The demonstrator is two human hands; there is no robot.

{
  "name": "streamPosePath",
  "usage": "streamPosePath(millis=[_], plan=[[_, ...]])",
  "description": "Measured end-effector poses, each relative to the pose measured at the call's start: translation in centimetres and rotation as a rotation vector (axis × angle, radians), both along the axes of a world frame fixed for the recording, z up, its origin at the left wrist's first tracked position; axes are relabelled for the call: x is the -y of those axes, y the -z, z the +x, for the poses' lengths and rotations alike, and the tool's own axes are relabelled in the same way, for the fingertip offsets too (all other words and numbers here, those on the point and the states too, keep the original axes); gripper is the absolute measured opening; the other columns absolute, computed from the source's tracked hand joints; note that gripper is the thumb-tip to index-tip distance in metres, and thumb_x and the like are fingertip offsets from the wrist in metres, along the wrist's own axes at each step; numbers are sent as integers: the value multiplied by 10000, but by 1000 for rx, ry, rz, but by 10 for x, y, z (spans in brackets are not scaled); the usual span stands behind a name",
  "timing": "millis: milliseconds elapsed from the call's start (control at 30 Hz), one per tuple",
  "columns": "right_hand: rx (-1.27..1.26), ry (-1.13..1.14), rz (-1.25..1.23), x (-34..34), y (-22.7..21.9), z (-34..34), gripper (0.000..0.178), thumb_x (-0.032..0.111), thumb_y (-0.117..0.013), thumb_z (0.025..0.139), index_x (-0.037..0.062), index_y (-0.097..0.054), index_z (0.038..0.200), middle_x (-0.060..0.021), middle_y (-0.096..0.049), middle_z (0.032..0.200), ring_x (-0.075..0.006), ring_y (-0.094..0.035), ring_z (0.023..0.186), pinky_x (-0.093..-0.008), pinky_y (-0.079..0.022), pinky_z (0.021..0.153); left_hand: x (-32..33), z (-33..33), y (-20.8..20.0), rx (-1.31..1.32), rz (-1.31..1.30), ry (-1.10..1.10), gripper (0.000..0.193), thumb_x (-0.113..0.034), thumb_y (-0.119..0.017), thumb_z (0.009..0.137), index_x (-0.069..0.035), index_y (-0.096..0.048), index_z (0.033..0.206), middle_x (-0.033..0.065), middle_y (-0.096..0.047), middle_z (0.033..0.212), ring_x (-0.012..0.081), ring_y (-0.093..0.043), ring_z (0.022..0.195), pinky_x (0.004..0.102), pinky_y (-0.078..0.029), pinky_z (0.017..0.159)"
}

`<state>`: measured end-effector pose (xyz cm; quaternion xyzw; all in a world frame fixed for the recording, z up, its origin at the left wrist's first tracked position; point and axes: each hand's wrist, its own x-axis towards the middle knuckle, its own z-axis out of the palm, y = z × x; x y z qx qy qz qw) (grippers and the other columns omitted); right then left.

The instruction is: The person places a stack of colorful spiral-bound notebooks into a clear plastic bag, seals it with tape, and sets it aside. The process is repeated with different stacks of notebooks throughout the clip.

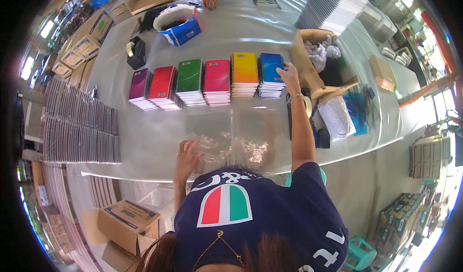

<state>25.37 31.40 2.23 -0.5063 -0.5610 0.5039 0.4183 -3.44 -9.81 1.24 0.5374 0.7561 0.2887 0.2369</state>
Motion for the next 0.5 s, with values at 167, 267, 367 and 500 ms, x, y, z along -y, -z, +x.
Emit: streamPosePath(millis=[167, 267, 367, 500], plan=[[105, 15, 11, 1, -5, -4, 465, 74, -721, 812, -95, -532, 1202, -125, -652, 930, -162, -644, 734, -281, -542, 568, 4, 3, 7, -36, 36, 2, 506, -205, -671, 847, -142, -506, 1321, 166, -447, 1307, 380, -490, 1190, 498, -416, 974], [160, -1, 10, -5, -2, 2, 492, 99, -746, 808, -89, -538, 1213, -110, -647, 949, -148, -626, 791, -267, -521, 646, 7, 2, 13, -53, 48, 1, 508, -197, -678, 841, -139, -508, 1316, 165, -450, 1306, 376, -500, 1181, 498, -425, 960], [150, -9, 52, -7, 1, 3, 472, 89, -744, 800, -82, -544, 1192, -104, -647, 921, -141, -614, 746, -270, -505, 607, 11, 1, 13, -54, 52, -18, 503, -177, -676, 840, -134, -509, 1313, 169, -459, 1297, 378, -511, 1168, 488, -443, 941], [130, -9, 42, -7, 1, 3, 442, 60, -735, 796, -77, -540, 1168, -120, -659, 925, -145, -620, 707, -277, -501, 559, 8, -2, 2, -35, 202, -55, 467, -140, -656, 851, -122, -521, 1297, 184, -484, 1271, 394, -515, 1155, 473, -463, 926]])
